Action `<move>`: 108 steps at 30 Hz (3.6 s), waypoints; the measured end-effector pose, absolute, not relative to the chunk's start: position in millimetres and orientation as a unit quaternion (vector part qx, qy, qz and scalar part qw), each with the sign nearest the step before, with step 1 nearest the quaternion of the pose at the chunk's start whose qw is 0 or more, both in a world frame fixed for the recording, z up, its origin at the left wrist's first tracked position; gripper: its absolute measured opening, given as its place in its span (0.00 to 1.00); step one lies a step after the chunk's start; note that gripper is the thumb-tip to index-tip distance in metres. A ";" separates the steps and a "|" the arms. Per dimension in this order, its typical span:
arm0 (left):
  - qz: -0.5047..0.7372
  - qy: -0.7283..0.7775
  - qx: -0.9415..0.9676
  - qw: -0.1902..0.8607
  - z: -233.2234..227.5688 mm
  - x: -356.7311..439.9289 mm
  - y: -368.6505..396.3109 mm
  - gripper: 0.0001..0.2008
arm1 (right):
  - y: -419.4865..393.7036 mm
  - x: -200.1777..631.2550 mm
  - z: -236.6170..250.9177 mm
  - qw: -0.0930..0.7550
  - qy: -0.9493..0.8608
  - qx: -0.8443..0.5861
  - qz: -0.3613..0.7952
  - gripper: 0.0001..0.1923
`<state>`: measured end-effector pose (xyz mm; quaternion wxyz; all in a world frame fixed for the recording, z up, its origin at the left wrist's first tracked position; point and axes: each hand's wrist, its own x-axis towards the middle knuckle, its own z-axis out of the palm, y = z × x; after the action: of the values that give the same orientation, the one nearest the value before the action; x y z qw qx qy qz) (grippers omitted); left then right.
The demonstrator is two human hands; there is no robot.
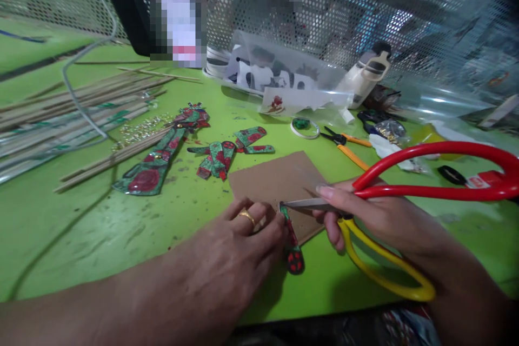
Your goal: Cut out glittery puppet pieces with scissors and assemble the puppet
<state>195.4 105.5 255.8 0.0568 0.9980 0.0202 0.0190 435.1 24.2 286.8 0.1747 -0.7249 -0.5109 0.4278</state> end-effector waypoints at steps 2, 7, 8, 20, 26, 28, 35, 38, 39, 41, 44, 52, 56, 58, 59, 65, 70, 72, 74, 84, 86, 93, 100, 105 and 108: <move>0.017 0.022 0.998 0.062 257.1 195.6 105.4 0.23 | 23.4 435.1 287.9 0.176 -0.507 -0.730 0.423 0.35; 0.007 0.031 0.997 0.075 258.2 196.2 105.1 0.23 | 22.4 430.6 293.0 0.154 -0.489 -0.748 0.422 0.35; 0.009 0.032 0.996 0.078 258.0 196.0 105.1 0.23 | 22.2 430.2 292.9 0.151 -0.490 -0.748 0.422 0.35; 0.021 0.033 0.995 0.096 259.2 194.3 104.5 0.25 | 21.0 434.7 285.5 0.163 -0.519 -0.731 0.412 0.35; 0.017 0.035 0.995 0.093 259.3 194.8 104.6 0.26 | 20.6 434.2 287.0 0.165 -0.514 -0.730 0.418 0.35; 0.019 0.036 0.995 0.088 259.3 195.1 104.6 0.25 | 20.9 434.5 286.0 0.162 -0.512 -0.733 0.416 0.35; 0.022 0.032 0.995 0.091 262.3 195.6 104.2 0.25 | 22.3 433.0 285.5 0.170 -0.520 -0.723 0.421 0.34; 0.021 0.033 0.995 0.088 261.4 195.5 103.7 0.24 | 23.5 431.5 286.4 0.167 -0.531 -0.716 0.421 0.34; 0.022 0.033 0.995 0.087 260.6 195.5 103.5 0.24 | 23.8 431.2 286.6 0.165 -0.538 -0.714 0.417 0.34; 0.026 0.035 0.996 0.084 258.7 195.7 103.3 0.23 | 24.2 430.9 286.7 0.161 -0.551 -0.708 0.411 0.34; 0.030 0.040 0.996 0.075 256.7 196.0 103.2 0.23 | 24.5 430.5 287.7 0.154 -0.562 -0.704 0.406 0.34; 0.025 0.030 0.999 0.038 258.7 194.3 102.2 0.22 | 28.7 420.0 299.9 0.109 -0.567 -0.719 0.387 0.33; 0.014 0.023 0.999 0.036 255.1 193.7 103.6 0.22 | 27.3 414.8 299.9 0.081 -0.590 -0.732 0.332 0.28; 0.023 0.021 0.999 0.037 250.0 193.4 105.1 0.24 | 26.2 413.7 298.8 0.080 -0.607 -0.726 0.313 0.27; 0.031 0.019 0.999 0.038 247.2 193.2 105.8 0.25 | 25.5 413.6 298.3 0.082 -0.611 -0.724 0.308 0.27; 0.051 0.017 0.997 0.052 238.9 193.3 106.4 0.25 | 22.0 417.1 297.0 0.077 -0.640 -0.705 0.295 0.22; 0.072 0.026 0.996 0.037 241.3 194.1 104.8 0.23 | 21.4 419.5 296.2 0.083 -0.675 -0.676 0.284 0.25; 0.075 0.024 0.997 0.025 240.9 193.9 104.6 0.23 | 21.2 420.8 297.2 0.069 -0.682 -0.673 0.278 0.26; 0.080 0.020 0.997 0.013 239.2 193.1 104.6 0.23 | 20.9 422.2 298.6 0.045 -0.682 -0.674 0.281 0.25; 0.082 0.007 0.997 0.002 238.0 191.8 103.7 0.24 | 16.7 423.7 289.8 0.058 -0.747 -0.621 0.231 0.22; 0.092 0.011 0.996 0.005 235.9 192.3 103.6 0.23 | 16.2 421.5 289.5 0.071 -0.762 -0.608 0.211 0.21; 0.079 0.018 0.997 0.020 232.6 191.7 104.8 0.25 | 16.3 419.1 287.8 0.067 -0.780 -0.596 0.176 0.20; 0.071 0.022 0.997 0.015 242.6 191.3 103.7 0.24 | 15.1 413.8 292.5 0.073 -0.756 -0.626 0.178 0.21; 0.055 0.027 0.998 -0.001 245.4 192.7 102.5 0.25 | 13.4 409.5 298.6 0.051 -0.737 -0.642 0.204 0.21; 0.050 0.023 0.998 -0.012 247.3 192.4 101.4 0.25 | 13.1 409.9 299.0 0.053 -0.735 -0.644 0.208 0.21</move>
<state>192.4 101.4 247.3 -0.0116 0.9984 0.0234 0.0503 409.9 13.1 299.0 0.0526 -0.6437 -0.7347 0.2076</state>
